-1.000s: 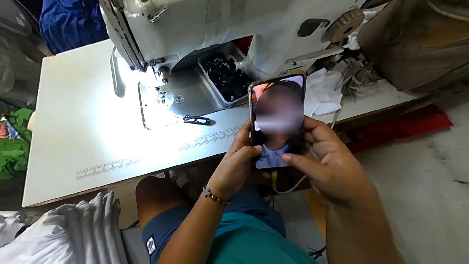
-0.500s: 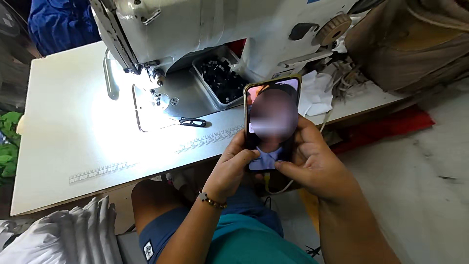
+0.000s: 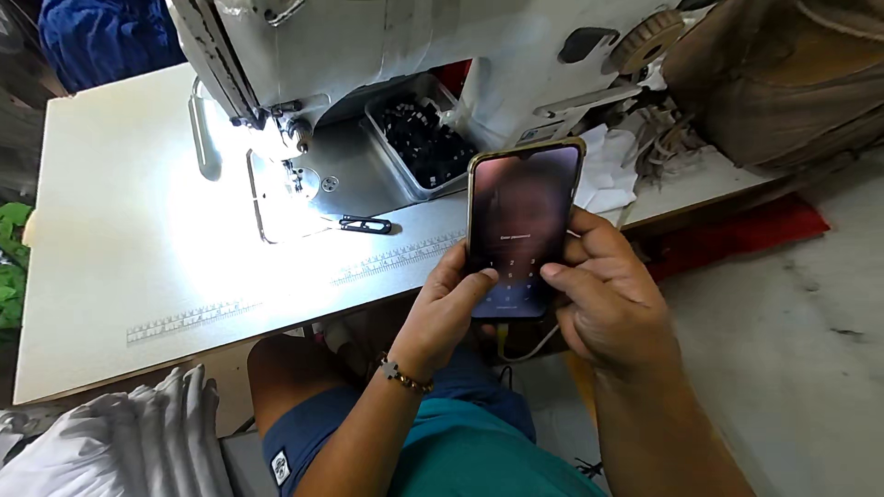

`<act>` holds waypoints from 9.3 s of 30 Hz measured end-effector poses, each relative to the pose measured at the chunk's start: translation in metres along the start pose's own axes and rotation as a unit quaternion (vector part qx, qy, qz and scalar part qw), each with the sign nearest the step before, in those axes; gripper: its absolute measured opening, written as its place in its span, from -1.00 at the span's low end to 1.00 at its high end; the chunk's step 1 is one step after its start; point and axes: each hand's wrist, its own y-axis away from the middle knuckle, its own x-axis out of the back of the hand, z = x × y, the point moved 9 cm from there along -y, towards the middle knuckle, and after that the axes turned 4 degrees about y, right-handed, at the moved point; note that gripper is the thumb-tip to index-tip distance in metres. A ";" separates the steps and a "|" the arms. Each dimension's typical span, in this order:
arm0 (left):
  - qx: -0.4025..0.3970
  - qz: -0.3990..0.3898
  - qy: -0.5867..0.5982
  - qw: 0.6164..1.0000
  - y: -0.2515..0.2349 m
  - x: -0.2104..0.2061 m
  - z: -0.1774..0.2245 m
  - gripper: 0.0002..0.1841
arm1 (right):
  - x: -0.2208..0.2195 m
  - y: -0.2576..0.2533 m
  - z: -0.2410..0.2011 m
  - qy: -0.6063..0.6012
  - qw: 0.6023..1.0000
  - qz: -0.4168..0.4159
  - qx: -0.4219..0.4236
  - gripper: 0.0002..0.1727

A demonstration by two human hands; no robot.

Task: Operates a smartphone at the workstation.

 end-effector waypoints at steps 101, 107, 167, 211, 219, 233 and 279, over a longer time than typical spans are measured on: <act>0.014 -0.010 -0.005 1.000 0.007 -0.004 -0.006 -0.50 | 0.009 -0.018 -0.036 0.361 0.919 0.042 0.150 -0.24; 0.017 -0.008 0.003 1.000 0.008 -0.003 -0.008 -0.51 | 0.006 -0.017 -0.031 0.396 0.907 0.038 0.136 -0.29; 0.017 -0.007 -0.004 1.000 0.014 -0.004 -0.001 -0.46 | 0.010 0.006 0.009 0.034 0.998 -0.016 -0.051 -0.21; 0.023 -0.064 -0.039 0.997 0.011 -0.013 -0.004 -0.42 | 0.007 -0.035 -0.024 0.016 0.993 0.078 0.087 -0.09; 0.031 -0.050 -0.019 0.998 0.011 -0.009 -0.006 -0.43 | 0.006 -0.031 -0.019 -0.030 0.996 0.062 0.055 -0.24; 0.040 -0.020 -0.029 0.999 0.016 -0.002 -0.006 -0.47 | 0.003 -0.012 -0.002 -0.017 0.999 0.041 0.020 -0.39; 0.055 0.005 0.001 0.998 0.006 0.003 -0.005 -0.41 | -0.004 -0.016 0.001 -0.008 1.000 0.022 0.013 -0.32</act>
